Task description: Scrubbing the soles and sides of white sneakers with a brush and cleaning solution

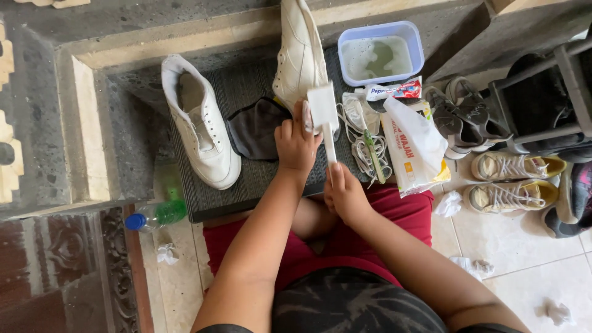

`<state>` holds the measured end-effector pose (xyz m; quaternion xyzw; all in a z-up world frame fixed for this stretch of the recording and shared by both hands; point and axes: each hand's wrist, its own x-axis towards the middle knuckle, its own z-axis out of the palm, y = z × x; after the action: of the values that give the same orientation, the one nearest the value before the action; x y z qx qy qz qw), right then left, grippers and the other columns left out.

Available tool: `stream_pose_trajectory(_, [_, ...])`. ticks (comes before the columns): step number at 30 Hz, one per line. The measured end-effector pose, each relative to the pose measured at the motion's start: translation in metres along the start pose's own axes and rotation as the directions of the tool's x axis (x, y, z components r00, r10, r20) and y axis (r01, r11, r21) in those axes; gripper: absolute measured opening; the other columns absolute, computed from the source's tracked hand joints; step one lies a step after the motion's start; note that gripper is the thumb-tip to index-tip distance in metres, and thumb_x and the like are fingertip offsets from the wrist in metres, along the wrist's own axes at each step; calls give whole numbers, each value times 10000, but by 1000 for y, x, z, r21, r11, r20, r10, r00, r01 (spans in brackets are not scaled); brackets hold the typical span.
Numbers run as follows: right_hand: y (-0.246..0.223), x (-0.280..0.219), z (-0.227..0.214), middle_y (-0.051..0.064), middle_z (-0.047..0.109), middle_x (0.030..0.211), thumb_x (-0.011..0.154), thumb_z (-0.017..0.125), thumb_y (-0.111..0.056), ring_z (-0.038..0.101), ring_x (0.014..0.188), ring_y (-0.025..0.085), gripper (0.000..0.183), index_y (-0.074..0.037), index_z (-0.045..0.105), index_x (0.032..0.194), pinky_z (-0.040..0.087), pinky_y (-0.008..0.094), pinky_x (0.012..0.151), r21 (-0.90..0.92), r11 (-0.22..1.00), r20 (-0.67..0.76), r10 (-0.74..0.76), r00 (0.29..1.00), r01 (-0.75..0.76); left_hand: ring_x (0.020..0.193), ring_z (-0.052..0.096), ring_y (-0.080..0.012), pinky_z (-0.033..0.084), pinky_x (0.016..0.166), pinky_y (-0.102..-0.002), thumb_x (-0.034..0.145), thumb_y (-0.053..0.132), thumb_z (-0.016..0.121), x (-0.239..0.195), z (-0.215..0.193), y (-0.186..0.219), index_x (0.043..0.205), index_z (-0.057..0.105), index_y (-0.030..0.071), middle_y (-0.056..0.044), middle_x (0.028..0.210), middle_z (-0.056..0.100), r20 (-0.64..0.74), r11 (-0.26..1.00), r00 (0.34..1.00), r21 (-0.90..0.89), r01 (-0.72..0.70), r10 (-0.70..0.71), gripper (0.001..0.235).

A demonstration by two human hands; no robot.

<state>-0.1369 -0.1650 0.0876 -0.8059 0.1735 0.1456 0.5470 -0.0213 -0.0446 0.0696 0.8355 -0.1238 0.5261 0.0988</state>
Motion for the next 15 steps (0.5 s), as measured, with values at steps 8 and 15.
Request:
stream_pose_trajectory(8, [-99, 47, -12, -20, 290, 558, 1103, 216, -462, 319, 380, 114, 433, -170, 399, 841, 235, 239, 313, 393, 910, 22, -155, 988, 134, 668, 539, -230, 387, 534, -329, 976, 229, 590, 1, 1, 1, 1425, 508, -35, -177, 1233, 704, -22, 1000, 1000, 1, -15, 15, 527])
stream_pose_trajectory(15, [24, -6, 4, 56, 444, 525, 1110, 269, -418, 484, 352, 198, 442, -130, 482, 851, 386, 299, 264, 287, 957, -20, -45, 999, 49, 703, 518, -206, 391, 566, -319, 939, 262, 575, -10, 8, 0, 1488, 451, -18, -163, 1286, 678, 21, 1000, 1000, 27, -2, 2, 629])
